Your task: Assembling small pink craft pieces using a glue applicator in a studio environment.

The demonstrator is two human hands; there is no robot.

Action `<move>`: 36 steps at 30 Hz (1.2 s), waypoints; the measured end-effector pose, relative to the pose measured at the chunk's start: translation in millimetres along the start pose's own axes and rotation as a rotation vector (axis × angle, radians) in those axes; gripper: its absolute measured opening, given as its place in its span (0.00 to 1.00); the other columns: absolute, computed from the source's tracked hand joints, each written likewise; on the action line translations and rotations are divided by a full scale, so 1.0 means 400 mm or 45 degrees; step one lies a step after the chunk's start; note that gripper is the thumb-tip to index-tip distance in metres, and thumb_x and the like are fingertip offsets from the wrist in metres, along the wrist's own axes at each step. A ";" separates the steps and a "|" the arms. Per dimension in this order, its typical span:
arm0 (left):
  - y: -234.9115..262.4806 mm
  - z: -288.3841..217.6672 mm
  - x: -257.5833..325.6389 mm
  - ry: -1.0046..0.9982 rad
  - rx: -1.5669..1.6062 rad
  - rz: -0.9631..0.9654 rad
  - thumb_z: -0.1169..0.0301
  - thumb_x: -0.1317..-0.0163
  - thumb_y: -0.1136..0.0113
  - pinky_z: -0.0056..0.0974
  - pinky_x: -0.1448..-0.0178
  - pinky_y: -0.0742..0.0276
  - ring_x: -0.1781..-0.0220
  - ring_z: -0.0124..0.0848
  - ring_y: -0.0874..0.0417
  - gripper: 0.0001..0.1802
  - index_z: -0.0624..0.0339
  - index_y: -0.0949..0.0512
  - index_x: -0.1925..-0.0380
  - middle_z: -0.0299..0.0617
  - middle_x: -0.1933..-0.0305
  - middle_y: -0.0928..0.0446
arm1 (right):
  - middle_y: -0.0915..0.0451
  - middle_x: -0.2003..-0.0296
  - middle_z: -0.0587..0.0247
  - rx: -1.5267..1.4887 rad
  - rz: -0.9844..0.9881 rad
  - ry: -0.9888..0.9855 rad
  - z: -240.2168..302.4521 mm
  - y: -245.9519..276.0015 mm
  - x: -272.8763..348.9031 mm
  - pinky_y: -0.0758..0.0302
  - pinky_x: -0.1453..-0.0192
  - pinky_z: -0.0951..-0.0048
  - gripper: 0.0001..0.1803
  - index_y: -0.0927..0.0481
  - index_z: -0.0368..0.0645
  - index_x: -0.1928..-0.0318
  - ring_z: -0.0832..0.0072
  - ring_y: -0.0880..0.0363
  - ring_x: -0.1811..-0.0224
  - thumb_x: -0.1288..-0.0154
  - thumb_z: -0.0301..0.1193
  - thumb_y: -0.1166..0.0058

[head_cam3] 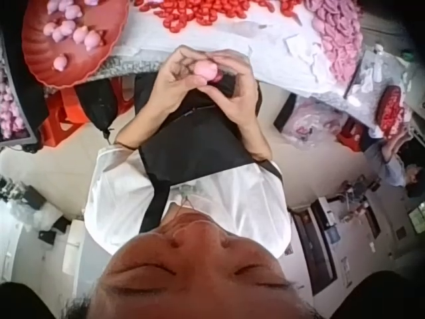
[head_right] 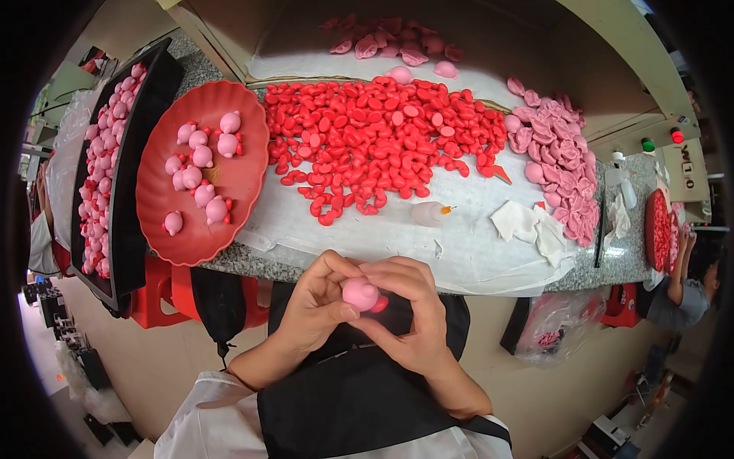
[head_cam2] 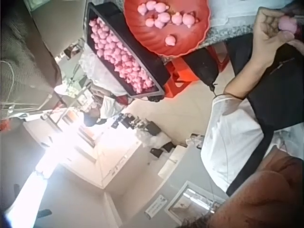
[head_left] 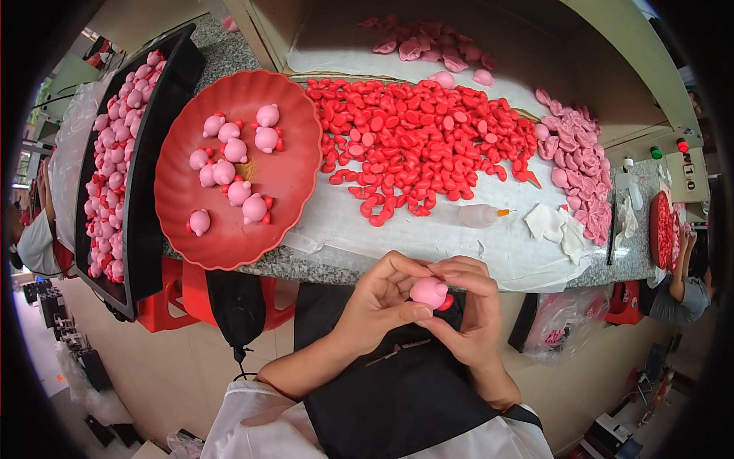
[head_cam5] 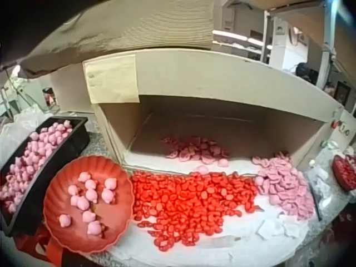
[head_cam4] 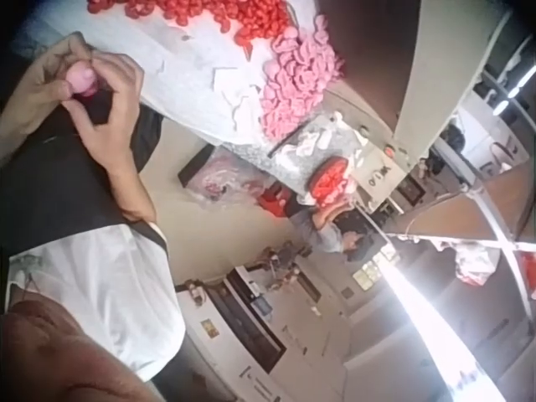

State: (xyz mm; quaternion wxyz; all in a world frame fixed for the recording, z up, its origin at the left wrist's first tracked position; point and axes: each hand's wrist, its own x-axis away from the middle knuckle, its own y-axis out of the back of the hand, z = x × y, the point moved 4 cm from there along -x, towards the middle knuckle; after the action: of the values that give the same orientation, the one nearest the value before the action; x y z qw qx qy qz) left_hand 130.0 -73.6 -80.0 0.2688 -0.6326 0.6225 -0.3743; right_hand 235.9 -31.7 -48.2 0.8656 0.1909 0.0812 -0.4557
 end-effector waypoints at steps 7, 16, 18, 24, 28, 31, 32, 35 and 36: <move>0.000 0.010 -0.010 0.108 0.071 0.133 0.76 0.51 0.47 0.32 0.52 0.35 0.58 0.28 0.30 0.16 0.62 0.39 0.62 0.42 0.59 0.33 | 0.31 0.62 0.54 0.329 -0.131 0.024 0.039 0.001 -0.007 0.35 0.57 0.70 0.26 0.36 0.38 0.60 0.65 0.34 0.59 0.65 0.18 0.44; -0.009 0.030 -0.011 0.094 0.323 0.114 0.68 0.47 0.50 0.30 0.50 0.39 0.54 0.26 0.34 0.19 0.61 0.40 0.56 0.39 0.57 0.34 | 0.28 0.67 0.58 0.499 -0.396 0.241 0.040 -0.013 0.000 0.34 0.65 0.70 0.26 0.33 0.38 0.62 0.64 0.30 0.68 0.69 0.18 0.43; -0.001 0.041 -0.007 0.128 0.379 0.125 0.66 0.47 0.51 0.30 0.49 0.39 0.53 0.26 0.34 0.20 0.61 0.40 0.55 0.39 0.56 0.35 | 0.28 0.67 0.59 0.545 -0.388 0.296 0.044 -0.016 -0.001 0.34 0.66 0.70 0.26 0.34 0.39 0.62 0.65 0.30 0.70 0.69 0.19 0.43; 0.000 0.058 -0.013 0.122 0.471 0.035 0.64 0.46 0.51 0.32 0.48 0.39 0.54 0.28 0.33 0.20 0.61 0.39 0.56 0.40 0.58 0.34 | 0.29 0.67 0.59 0.564 -0.330 0.095 0.034 -0.016 -0.002 0.35 0.65 0.70 0.27 0.34 0.39 0.61 0.65 0.30 0.69 0.68 0.22 0.41; 0.001 0.073 -0.010 0.296 0.660 -0.111 0.60 0.44 0.56 0.33 0.47 0.39 0.53 0.30 0.32 0.20 0.61 0.39 0.55 0.42 0.58 0.32 | 0.30 0.66 0.59 0.509 -0.283 0.073 0.018 -0.007 -0.015 0.35 0.63 0.71 0.28 0.34 0.39 0.60 0.64 0.31 0.67 0.68 0.24 0.40; 0.005 0.082 -0.006 0.384 0.704 -0.185 0.58 0.42 0.61 0.33 0.47 0.39 0.53 0.31 0.32 0.21 0.61 0.39 0.55 0.43 0.57 0.32 | 0.31 0.65 0.58 0.398 -0.183 -0.040 0.016 -0.010 -0.013 0.36 0.62 0.71 0.29 0.34 0.39 0.59 0.64 0.32 0.64 0.69 0.24 0.39; 0.008 0.084 -0.004 0.404 0.671 -0.160 0.55 0.43 0.61 0.36 0.44 0.43 0.52 0.31 0.34 0.23 0.60 0.40 0.54 0.42 0.55 0.34 | 0.31 0.64 0.57 0.389 -0.191 -0.051 0.012 -0.010 -0.010 0.36 0.61 0.70 0.30 0.34 0.39 0.59 0.64 0.32 0.64 0.69 0.24 0.39; 0.004 0.082 -0.003 0.400 0.758 -0.108 0.55 0.43 0.61 0.36 0.45 0.42 0.52 0.31 0.34 0.22 0.60 0.39 0.55 0.41 0.56 0.34 | 0.32 0.62 0.56 0.396 -0.140 -0.081 0.010 -0.009 -0.004 0.37 0.57 0.70 0.31 0.37 0.38 0.57 0.65 0.33 0.60 0.67 0.24 0.39; 0.001 0.079 -0.003 0.376 0.876 -0.081 0.59 0.41 0.62 0.34 0.47 0.38 0.53 0.30 0.31 0.19 0.61 0.38 0.56 0.41 0.58 0.31 | 0.33 0.60 0.54 0.411 -0.084 -0.100 0.009 -0.012 -0.002 0.38 0.53 0.71 0.32 0.38 0.38 0.56 0.66 0.35 0.56 0.66 0.24 0.40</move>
State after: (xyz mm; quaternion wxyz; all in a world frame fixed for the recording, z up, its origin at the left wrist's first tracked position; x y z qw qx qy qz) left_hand 155.3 -76.3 -98.9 0.3611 -0.4636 0.4724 -0.6569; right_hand 231.4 -34.9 -45.9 0.8109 0.3065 -0.0207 -0.4980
